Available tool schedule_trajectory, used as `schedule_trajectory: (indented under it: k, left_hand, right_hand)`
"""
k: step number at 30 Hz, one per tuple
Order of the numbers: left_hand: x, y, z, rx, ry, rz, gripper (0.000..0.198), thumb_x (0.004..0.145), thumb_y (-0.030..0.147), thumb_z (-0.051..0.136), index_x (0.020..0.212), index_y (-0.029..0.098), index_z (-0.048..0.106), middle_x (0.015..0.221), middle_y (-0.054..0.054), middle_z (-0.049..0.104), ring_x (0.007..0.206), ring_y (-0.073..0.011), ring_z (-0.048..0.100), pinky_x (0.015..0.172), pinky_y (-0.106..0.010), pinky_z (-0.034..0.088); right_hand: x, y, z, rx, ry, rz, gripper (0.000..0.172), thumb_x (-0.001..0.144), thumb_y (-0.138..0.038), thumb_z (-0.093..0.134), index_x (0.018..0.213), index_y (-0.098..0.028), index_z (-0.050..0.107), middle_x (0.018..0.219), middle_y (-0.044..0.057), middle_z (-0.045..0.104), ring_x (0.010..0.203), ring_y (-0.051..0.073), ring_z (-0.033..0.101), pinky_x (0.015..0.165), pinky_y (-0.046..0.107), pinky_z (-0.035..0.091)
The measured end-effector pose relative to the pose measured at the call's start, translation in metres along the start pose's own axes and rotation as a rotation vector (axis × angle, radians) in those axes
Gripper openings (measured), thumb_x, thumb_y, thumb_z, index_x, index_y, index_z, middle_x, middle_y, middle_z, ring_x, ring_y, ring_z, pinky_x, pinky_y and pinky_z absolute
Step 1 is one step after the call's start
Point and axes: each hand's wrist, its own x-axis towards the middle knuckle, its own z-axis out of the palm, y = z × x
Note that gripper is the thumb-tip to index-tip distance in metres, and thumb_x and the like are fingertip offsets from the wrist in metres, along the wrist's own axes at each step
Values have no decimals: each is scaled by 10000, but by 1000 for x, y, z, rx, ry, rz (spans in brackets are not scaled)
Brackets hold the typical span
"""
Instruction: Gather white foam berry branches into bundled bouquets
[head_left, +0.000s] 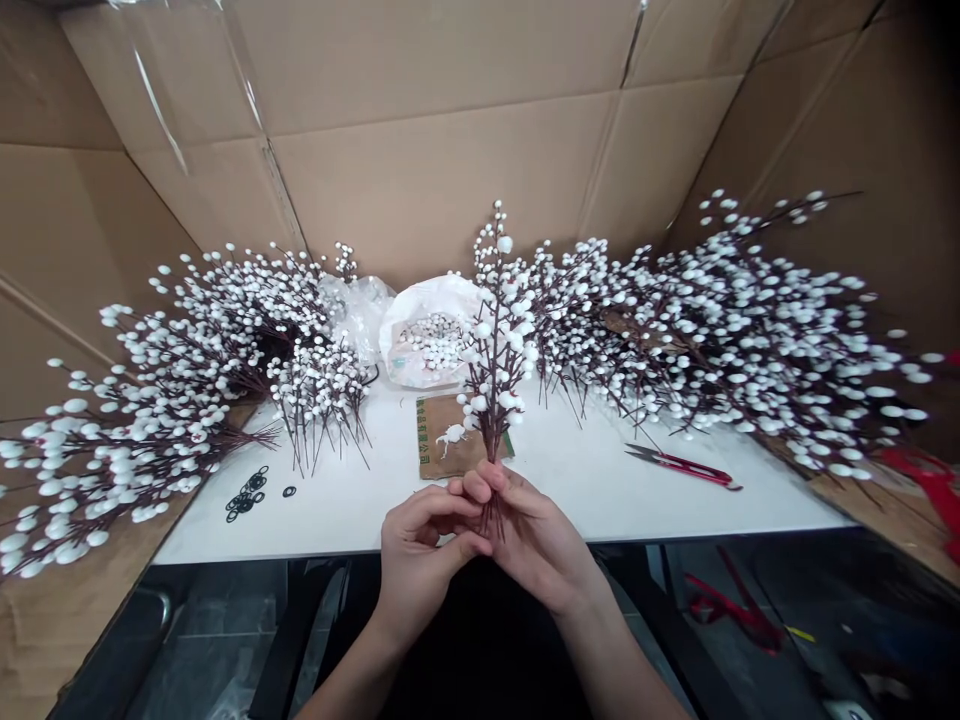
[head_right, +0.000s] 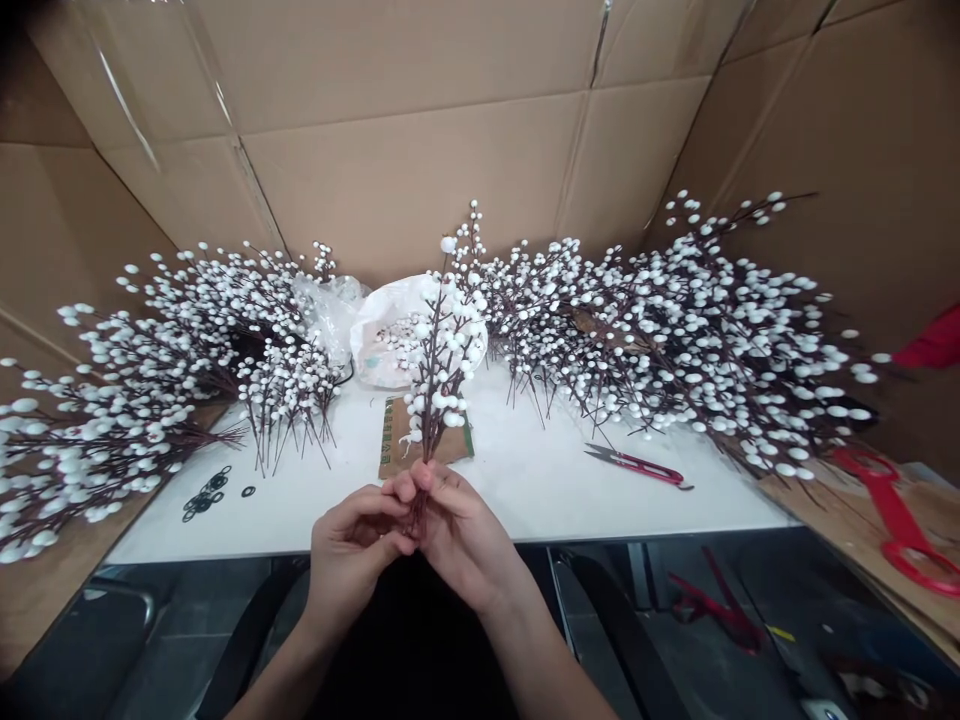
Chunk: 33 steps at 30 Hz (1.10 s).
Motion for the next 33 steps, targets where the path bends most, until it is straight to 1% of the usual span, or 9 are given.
schedule_trajectory:
  k: [4,8,14,20,23,26,28,30,33]
  left_hand:
    - [-1,-1,0,-2,28,6,126,606,135,768,702,178,697,696,-15,666,673,-155,611,622,-270,519]
    - [-1,-1,-1,-33,40,11,149,586,100,772,680,182,691,685,1,660,666,-143,605,626,-258,507]
    - [-3,-3,-2,-55,44,13,143,605,83,757,671,186,683,703,5,670,677,-142,614,642,-262,504]
    - [-4,-8,-2,-37,37,47,156,635,65,736,693,199,684,717,12,667,707,-133,615,664,-246,504]
    - [-4,-14,-4,-2,11,120,160,665,82,719,765,204,691,762,-4,668,741,-145,617,669,-255,508]
    - [-3,-20,-8,18,-49,213,259,642,100,743,868,212,689,824,-23,677,742,-161,623,657,-278,524]
    - [-1,-23,-9,62,-45,273,253,649,87,735,862,216,693,808,-24,689,740,-167,632,664,-294,530]
    - [0,-24,-10,118,-18,341,213,668,62,713,809,222,701,758,-12,701,730,-166,640,681,-306,530]
    - [2,-24,-9,158,-4,431,239,650,37,721,784,235,707,726,7,706,687,-151,641,673,-297,528]
  right_hand:
    - [-1,2,-1,-12,1,3,183,784,-263,653,656,-172,558,691,-12,504,828,141,537,493,173,408]
    - [0,5,0,-1,-5,-11,177,801,-234,630,655,-161,562,678,-5,508,812,131,520,534,175,411]
    - [2,8,0,0,-30,-12,171,804,-218,620,651,-165,566,654,-2,491,771,131,498,481,170,345]
    - [0,8,-1,4,-20,-24,183,809,-219,618,640,-165,572,652,-3,501,786,132,508,579,204,391]
    - [2,6,-2,13,4,-30,173,796,-221,636,643,-164,578,659,-14,508,758,122,514,630,220,416]
    - [4,4,-3,11,38,-21,176,764,-235,676,639,-163,576,659,-16,508,786,131,532,602,212,417]
    - [4,3,-3,10,43,-13,178,752,-234,687,638,-161,572,651,-15,505,805,136,536,554,193,404]
    - [4,4,-3,10,33,-1,176,751,-227,686,641,-158,568,646,-14,507,804,133,535,515,172,387]
    - [3,8,-1,14,20,5,195,764,-228,673,628,-154,555,645,-8,506,793,122,532,490,151,367]
